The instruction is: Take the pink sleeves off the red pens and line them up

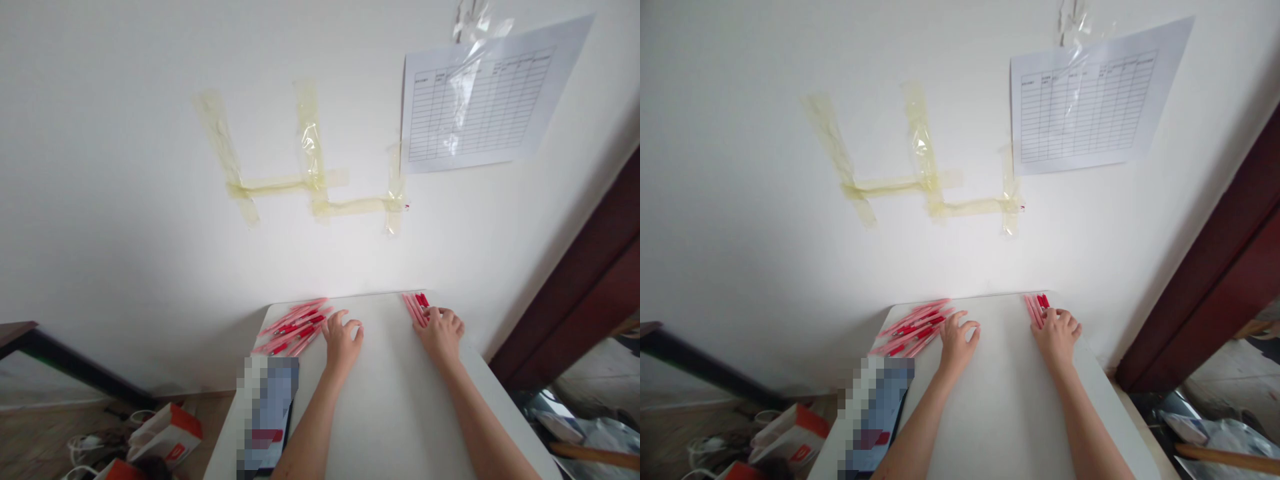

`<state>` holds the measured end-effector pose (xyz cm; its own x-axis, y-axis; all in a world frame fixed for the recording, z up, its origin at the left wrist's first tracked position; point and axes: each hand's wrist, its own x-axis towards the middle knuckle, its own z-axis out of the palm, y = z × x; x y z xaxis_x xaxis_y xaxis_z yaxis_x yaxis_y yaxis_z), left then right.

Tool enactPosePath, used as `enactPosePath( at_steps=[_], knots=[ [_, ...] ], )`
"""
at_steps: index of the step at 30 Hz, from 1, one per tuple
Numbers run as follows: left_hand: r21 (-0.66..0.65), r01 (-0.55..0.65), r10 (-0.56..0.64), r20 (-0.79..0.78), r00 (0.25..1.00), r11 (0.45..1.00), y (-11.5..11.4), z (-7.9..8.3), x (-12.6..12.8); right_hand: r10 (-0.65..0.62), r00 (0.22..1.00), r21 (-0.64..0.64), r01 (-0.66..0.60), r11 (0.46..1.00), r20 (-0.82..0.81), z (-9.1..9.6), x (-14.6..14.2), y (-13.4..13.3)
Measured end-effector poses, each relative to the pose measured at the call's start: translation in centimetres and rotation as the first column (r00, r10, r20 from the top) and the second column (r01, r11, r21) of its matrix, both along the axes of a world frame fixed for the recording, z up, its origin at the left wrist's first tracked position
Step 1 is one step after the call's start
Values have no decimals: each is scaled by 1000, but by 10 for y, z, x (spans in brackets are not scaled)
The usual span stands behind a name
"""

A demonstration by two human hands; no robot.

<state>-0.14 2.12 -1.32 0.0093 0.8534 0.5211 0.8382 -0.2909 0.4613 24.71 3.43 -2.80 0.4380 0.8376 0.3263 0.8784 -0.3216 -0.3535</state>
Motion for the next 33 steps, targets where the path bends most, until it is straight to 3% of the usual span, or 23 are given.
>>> enactPosePath(
  at_steps=[11, 33],
  knots=[
    [10, -13, 13, -16, 1000, 1000, -1, -3, -1, -33, 999, -121, 31, 992, -9, 2, 1, -1],
    [-9, -12, 12, -25, 1000, 1000, -1, -1, -1, -60, 991, -84, 50, 995, -116, 2, 19, 2]
  ],
)
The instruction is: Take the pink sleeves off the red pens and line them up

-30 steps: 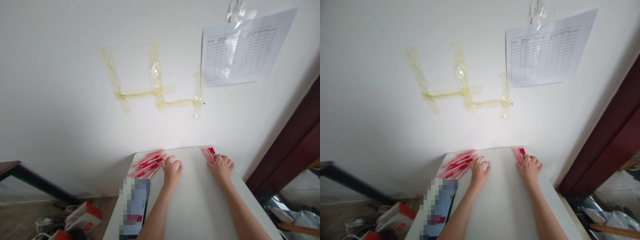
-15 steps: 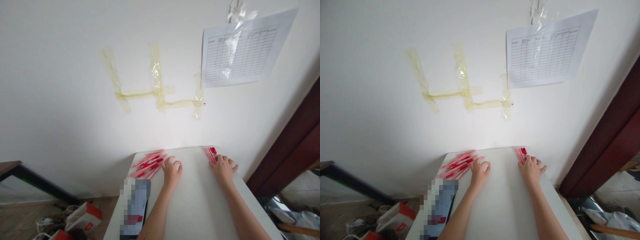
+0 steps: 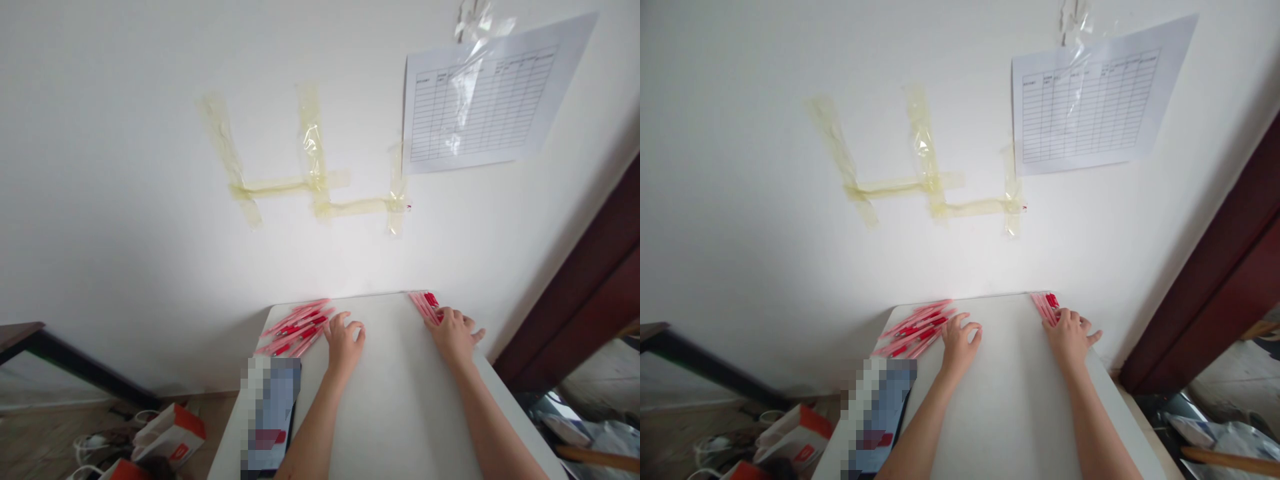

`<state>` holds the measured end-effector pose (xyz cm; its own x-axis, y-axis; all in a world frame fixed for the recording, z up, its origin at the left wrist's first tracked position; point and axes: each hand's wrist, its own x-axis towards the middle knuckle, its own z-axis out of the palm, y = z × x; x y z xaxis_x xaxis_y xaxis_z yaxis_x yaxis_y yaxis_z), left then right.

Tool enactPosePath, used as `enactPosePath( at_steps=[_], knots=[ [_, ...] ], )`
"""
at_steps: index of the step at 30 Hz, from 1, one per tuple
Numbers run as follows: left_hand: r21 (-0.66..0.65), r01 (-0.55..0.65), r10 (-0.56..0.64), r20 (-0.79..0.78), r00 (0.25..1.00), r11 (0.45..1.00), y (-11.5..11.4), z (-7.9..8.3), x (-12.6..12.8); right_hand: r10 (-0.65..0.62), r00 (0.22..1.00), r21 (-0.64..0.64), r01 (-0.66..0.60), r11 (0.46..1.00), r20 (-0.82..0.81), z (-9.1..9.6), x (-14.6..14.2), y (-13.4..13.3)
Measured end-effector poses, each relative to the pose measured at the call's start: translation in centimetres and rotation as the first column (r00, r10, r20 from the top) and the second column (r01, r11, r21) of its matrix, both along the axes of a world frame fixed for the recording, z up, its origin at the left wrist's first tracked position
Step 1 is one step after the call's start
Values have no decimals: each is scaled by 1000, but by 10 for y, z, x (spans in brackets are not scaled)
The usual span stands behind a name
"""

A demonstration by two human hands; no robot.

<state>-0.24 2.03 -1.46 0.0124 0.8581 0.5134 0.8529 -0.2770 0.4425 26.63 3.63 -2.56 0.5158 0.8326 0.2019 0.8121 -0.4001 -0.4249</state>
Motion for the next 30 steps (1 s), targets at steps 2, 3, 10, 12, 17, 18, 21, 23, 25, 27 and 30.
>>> enactPosePath(
  at_steps=[2, 3, 10, 12, 17, 18, 21, 23, 25, 27, 30],
  knots=[
    [1, 0, 0, -2, 1000, 1000, 0, 0, 0, -1, 1000, -5, 1, 1000, 5, 0, 0, 0],
    [2, 0, 0, -2, 1000, 1000, 0, 0, 0, -3, 1000, -8, 3, 1000, 8, -1, 0, 0],
    [-14, 4, -4, 8, 1000, 1000, -1, -1, 1, -10, 999, -17, 10, 1000, 41, -3, 0, 1],
    [-23, 9, -9, 10, 1000, 1000, -2, -1, 1, -13, 999, -15, 14, 1000, 46, -4, -1, 1],
    [-41, 10, -10, 23, 1000, 999, -2, 0, 2, -20, 999, -8, 21, 1000, 47, -3, -2, 1],
    [-43, 9, -8, 23, 1000, 999, -2, 0, 2, -21, 999, -8, 21, 1000, 45, -3, -2, 0],
    [-49, -10, 10, 2, 1000, 999, -1, -1, 1, -28, 999, -6, 28, 1000, 40, -2, -2, 0],
    [-61, -35, 33, -26, 999, 998, 0, -2, 0, -29, 999, -2, 29, 1000, 44, -1, -2, 0],
    [-84, -64, 59, -59, 997, 994, 1, -2, -2, -22, 998, 4, 22, 1000, 52, -1, -3, -1],
    [-102, -98, 88, -94, 992, 990, 2, 0, -4, -16, 998, 22, 14, 1000, 62, -2, -3, -1],
    [-89, -136, 123, -143, 982, 987, 2, 6, -7, -10, 996, 83, 2, 997, 89, -4, -5, 0]
  ],
)
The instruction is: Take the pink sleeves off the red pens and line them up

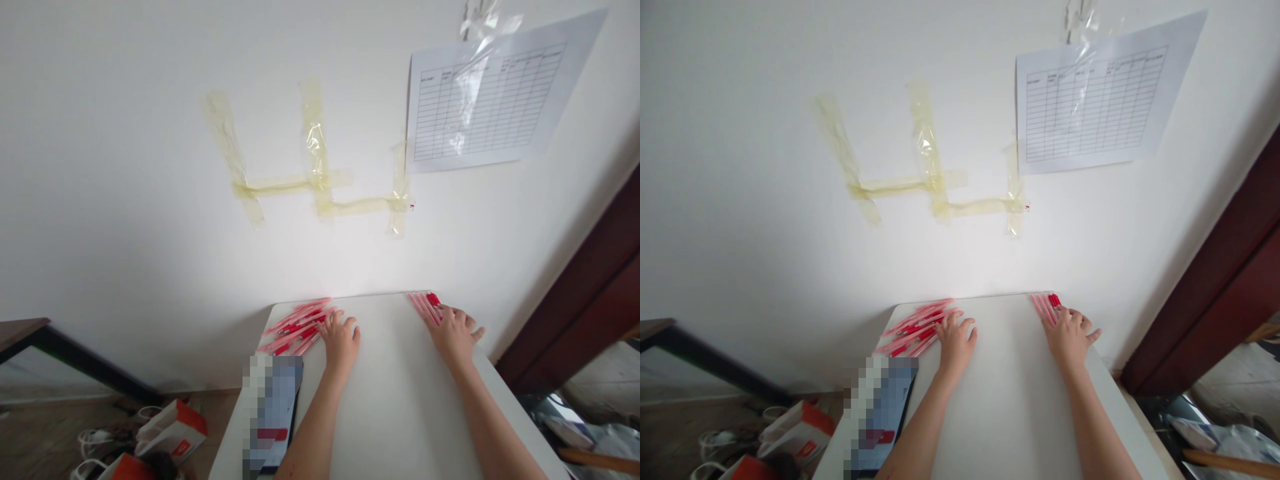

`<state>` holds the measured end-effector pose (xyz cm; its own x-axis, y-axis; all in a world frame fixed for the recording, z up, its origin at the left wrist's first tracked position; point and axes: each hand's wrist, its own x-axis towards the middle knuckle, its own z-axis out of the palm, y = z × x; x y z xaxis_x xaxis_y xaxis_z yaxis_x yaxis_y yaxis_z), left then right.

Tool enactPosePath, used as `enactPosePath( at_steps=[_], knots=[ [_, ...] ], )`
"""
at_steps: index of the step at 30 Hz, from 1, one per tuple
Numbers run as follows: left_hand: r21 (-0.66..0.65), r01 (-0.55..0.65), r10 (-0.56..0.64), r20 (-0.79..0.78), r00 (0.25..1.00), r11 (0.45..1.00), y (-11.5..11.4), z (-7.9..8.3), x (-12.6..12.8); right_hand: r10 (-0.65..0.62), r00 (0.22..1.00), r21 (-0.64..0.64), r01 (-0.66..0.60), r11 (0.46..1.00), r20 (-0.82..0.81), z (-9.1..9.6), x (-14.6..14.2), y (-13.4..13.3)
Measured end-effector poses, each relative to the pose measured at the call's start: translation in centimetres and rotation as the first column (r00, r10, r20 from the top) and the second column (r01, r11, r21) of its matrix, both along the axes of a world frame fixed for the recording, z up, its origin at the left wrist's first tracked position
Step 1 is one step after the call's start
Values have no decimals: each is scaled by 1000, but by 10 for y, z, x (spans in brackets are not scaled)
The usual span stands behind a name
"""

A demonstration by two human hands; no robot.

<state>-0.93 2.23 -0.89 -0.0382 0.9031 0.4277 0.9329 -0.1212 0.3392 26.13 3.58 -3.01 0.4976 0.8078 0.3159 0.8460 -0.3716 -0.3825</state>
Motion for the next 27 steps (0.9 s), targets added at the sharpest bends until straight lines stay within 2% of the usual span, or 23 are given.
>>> enactPosePath(
  at_steps=[4, 6, 9, 13, 20, 27],
  knots=[
    [37, -23, 27, -105, 994, 999, 0, 11, -8, 63, 995, 92, -70, 993, 72, -5, -10, 0],
    [41, -130, 135, -171, 976, 991, 0, 14, -13, 142, 985, 125, -153, 980, 97, -7, -19, -1],
    [38, -321, 321, -235, 917, 946, 0, 16, -22, 226, 966, 153, -245, 958, 129, -9, -32, -2],
    [43, -454, 447, -280, 850, 890, 1, 18, -31, 280, 949, 164, -302, 939, 143, -9, -38, -2],
    [56, -496, 488, -303, 818, 866, -4, 30, -34, 232, 969, 106, -241, 965, 88, -7, -29, -2],
    [14, -526, 500, -334, 799, 850, -1, 28, -43, 222, 974, 69, -226, 972, 53, -5, -27, -2]
  ],
)
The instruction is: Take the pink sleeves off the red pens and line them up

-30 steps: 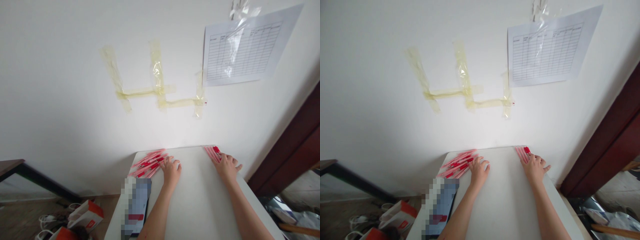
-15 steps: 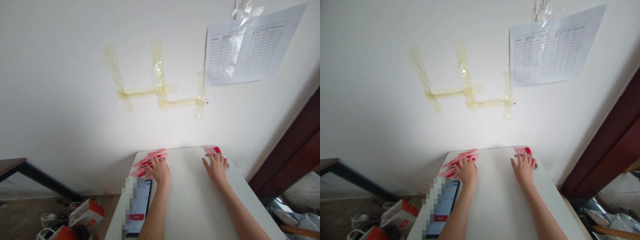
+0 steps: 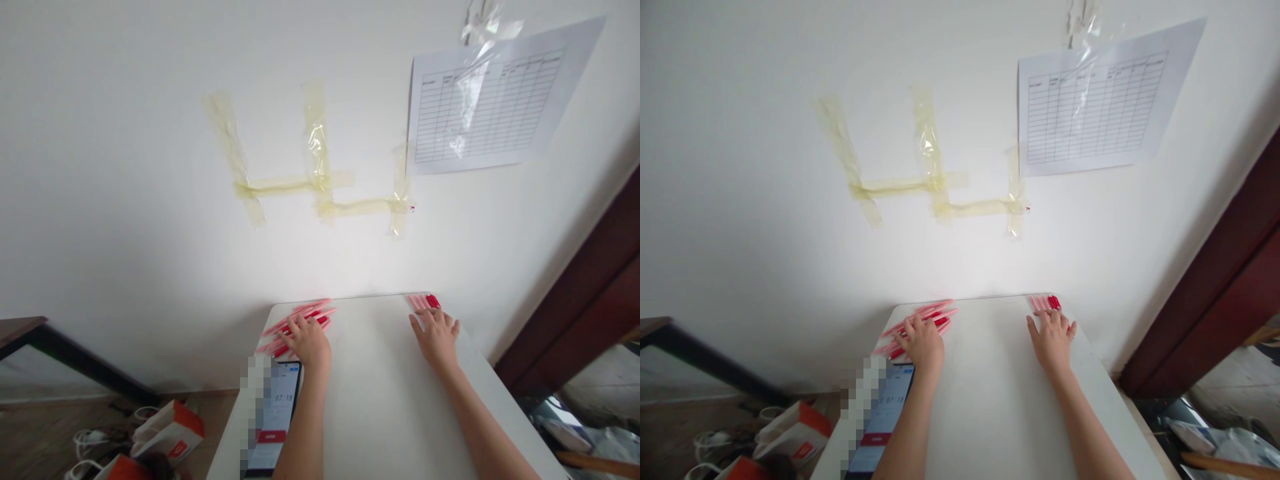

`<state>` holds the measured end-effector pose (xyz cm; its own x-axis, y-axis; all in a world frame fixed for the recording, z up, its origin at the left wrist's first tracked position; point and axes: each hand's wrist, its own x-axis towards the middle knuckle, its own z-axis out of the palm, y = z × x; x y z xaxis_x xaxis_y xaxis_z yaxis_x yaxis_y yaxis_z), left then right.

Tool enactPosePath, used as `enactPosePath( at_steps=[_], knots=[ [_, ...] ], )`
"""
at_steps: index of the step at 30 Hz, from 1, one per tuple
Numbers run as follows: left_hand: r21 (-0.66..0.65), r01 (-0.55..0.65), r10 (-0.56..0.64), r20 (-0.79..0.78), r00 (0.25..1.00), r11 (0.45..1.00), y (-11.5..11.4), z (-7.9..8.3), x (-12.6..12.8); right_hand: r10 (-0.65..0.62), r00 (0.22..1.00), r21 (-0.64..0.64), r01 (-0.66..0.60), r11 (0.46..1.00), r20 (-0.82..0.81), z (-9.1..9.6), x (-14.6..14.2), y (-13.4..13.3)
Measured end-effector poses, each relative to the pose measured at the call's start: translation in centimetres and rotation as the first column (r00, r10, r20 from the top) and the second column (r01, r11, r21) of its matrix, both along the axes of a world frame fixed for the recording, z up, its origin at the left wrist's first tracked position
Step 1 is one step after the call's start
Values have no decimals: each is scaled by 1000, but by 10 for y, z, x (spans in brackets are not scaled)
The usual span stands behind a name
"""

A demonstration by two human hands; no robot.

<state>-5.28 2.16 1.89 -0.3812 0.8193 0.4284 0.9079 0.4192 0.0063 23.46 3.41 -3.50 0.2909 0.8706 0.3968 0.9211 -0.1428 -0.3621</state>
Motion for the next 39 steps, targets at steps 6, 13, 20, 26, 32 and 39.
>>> enactPosePath(
  at_steps=[6, 13, 20, 26, 32, 39],
  knots=[
    [21, 9, -10, 16, 1000, 1000, 3, -4, -4, 15, 1000, 1, -15, 1000, 24, 0, -3, -1],
    [98, 221, -225, 33, 974, 970, 3, -2, 3, -6, 1000, 13, 6, 1000, 21, -2, -2, -1],
    [181, 488, -491, -32, 871, 854, -4, 0, 27, -13, 1000, 9, 13, 1000, 2, -1, -1, -1],
    [142, 670, -677, 0, 736, 729, -9, -12, 54, -4, 1000, 36, 4, 999, 2, 0, -3, -2],
    [84, 781, -775, 229, 589, 618, -5, -32, 60, -1, 1000, 37, 1, 999, 7, 0, -2, -2],
    [46, 757, -726, 327, 605, 652, -2, -22, 45, 8, 1000, 51, -8, 999, -3, 1, -3, -2]
  ],
)
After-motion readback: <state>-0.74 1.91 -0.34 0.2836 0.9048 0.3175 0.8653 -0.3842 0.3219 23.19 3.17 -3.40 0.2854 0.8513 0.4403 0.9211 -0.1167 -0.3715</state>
